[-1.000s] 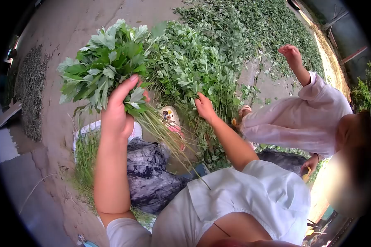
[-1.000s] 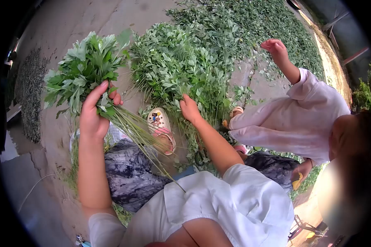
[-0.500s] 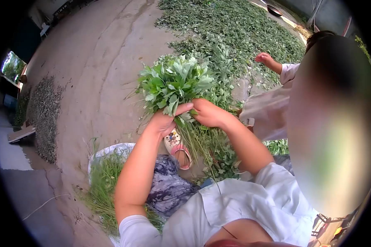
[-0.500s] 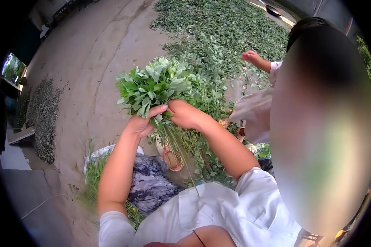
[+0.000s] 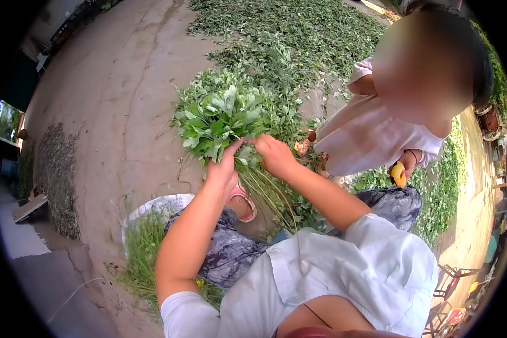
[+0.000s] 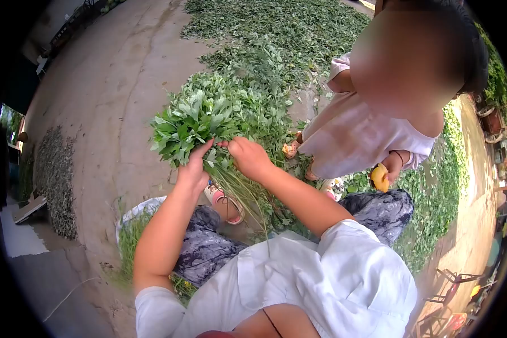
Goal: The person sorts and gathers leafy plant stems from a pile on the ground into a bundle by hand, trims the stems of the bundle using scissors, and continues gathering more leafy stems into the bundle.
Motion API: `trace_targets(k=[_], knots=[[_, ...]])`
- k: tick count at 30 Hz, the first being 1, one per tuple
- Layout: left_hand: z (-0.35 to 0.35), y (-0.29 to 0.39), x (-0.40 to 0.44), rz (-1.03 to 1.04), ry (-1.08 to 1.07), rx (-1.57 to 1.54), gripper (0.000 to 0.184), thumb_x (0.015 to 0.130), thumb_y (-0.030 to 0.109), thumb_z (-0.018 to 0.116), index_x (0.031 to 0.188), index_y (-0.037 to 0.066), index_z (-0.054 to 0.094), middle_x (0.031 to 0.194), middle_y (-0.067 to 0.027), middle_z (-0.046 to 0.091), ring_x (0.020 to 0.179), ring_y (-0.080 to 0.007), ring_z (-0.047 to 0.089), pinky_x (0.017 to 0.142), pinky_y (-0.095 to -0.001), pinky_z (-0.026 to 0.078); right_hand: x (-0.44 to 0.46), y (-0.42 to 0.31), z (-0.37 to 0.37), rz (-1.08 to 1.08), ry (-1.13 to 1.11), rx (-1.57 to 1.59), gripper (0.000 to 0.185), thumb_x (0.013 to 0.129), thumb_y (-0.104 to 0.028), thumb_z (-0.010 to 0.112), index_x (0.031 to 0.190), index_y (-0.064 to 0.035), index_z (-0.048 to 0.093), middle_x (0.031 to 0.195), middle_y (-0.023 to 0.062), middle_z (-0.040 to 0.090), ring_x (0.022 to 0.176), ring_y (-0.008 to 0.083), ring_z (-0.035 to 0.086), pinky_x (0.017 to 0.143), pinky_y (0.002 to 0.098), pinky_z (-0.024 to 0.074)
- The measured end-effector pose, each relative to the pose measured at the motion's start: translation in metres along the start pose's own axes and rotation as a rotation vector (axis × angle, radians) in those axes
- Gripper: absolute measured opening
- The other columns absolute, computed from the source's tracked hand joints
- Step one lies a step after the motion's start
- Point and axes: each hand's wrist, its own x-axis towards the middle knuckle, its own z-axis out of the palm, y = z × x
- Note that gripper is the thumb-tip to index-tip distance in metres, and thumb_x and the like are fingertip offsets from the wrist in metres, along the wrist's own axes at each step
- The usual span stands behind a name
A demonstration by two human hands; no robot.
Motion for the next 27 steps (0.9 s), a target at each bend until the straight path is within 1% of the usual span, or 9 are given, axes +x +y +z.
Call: trace_targets(k=[3, 5, 11, 15, 17, 21, 22, 25, 27], knots=[[-0.001, 0.005, -0.008, 0.024, 0.014, 0.018, 0.015, 0.079, 0.008, 0.054, 0.092, 0.002, 0.052, 0.086, -0.0116, 0.058, 0.077, -0.0231, 0.057, 0.071, -0.0359, 0.047, -0.031, 0.014, 0.008, 0.078, -0.113, -0.055, 0.039, 0.062, 0.002, 0.052, 0.100, -0.0067, 0.045, 0.080, 0.0103, 0.047, 0.076, 0.0294, 0.053, 0.059, 0.0387, 0.0440], [-0.005, 0.029, -0.011, -0.036, 0.028, -0.051, 0.014, 0.082, 0.014, 0.052, 0.083, 0.001, 0.052, 0.083, -0.0123, 0.058, 0.076, -0.0239, 0.057, 0.071, -0.0370, 0.047, -0.062, 0.038, 0.010, 0.233, -0.142, -0.064, 0.018, 0.070, -0.008, 0.050, 0.085, -0.0050, 0.039, 0.081, 0.0146, 0.051, 0.070, 0.0330, 0.054, 0.053, 0.0415, 0.0431], [-0.004, 0.067, -0.007, -0.092, -0.004, -0.009, 0.019, 0.083, 0.023, 0.050, 0.079, 0.005, 0.051, 0.072, -0.0066, 0.055, 0.074, -0.0201, 0.057, 0.063, -0.0322, 0.045, -0.152, 0.074, -0.004, 0.449, -0.482, -0.197, 0.016, 0.077, -0.015, 0.046, 0.087, -0.0047, 0.039, 0.079, 0.0166, 0.055, 0.063, 0.0346, 0.056, 0.052, 0.0438, 0.0436], [-0.021, 0.085, -0.008, -0.091, -0.062, -0.162, 0.017, 0.083, 0.023, 0.050, 0.079, 0.007, 0.050, 0.070, -0.0039, 0.053, 0.069, -0.0194, 0.056, 0.064, -0.0344, 0.046, -0.216, 0.125, -0.010, 0.623, -0.704, -0.359, 0.018, 0.077, -0.012, 0.043, 0.093, -0.0041, 0.045, 0.084, 0.0198, 0.057, 0.076, 0.0352, 0.057, 0.064, 0.0432, 0.0454], [-0.025, 0.096, -0.009, -0.009, -0.049, -0.212, 0.016, 0.082, 0.022, 0.052, 0.081, 0.006, 0.049, 0.069, -0.0039, 0.051, 0.063, -0.0177, 0.053, 0.063, -0.0350, 0.046, -0.229, 0.140, -0.022, 0.727, -1.000, -0.450, 0.024, 0.081, -0.015, 0.042, 0.101, -0.0044, 0.049, 0.088, 0.0175, 0.059, 0.079, 0.0319, 0.059, 0.067, 0.0407, 0.0466], [-0.026, 0.097, -0.010, -0.031, 0.040, -0.197, 0.015, 0.081, 0.021, 0.055, 0.082, 0.007, 0.050, 0.067, -0.0036, 0.051, 0.060, -0.0144, 0.052, 0.060, -0.0302, 0.046, -0.288, 0.188, -0.039, 0.928, -0.971, -0.711, 0.020, 0.082, -0.018, 0.045, 0.096, -0.0098, 0.057, 0.094, 0.0136, 0.060, 0.086, 0.0270, 0.059, 0.069, 0.0381, 0.0474], [-0.026, 0.095, -0.009, -0.018, 0.031, -0.174, 0.016, 0.081, 0.022, 0.055, 0.083, 0.007, 0.050, 0.068, -0.0034, 0.051, 0.060, -0.0138, 0.052, 0.059, -0.0291, 0.046, -0.253, 0.158, -0.058, 1.265, -0.950, -0.825, 0.022, 0.082, -0.019, 0.045, 0.101, -0.0124, 0.055, 0.109, 0.0136, 0.053, 0.097, 0.0277, 0.054, 0.071, 0.0426, 0.0465], [-0.024, 0.092, -0.005, -0.028, -0.043, -0.168, 0.016, 0.081, 0.023, 0.055, 0.083, 0.007, 0.051, 0.069, -0.0026, 0.052, 0.060, -0.0127, 0.052, 0.057, -0.0266, 0.045, -0.282, 0.187, -0.062, 1.435, -0.864, -1.251, 0.038, 0.082, -0.022, 0.045, 0.120, -0.0163, 0.043, 0.130, 0.0121, 0.030, 0.114, 0.0321, 0.038, 0.075, 0.0534, 0.0410], [-0.020, 0.093, -0.007, -0.045, -0.038, -0.156, 0.017, 0.081, 0.023, 0.055, 0.084, 0.006, 0.052, 0.070, -0.0026, 0.053, 0.060, -0.0123, 0.053, 0.057, -0.0266, 0.046, -0.275, 0.207, -0.051, 1.485, -1.019, -1.103, 0.049, 0.081, -0.027, 0.048, 0.126, -0.0165, 0.034, 0.132, 0.0147, 0.028, 0.116, 0.0323, 0.035, 0.081, 0.0536, 0.0368]])
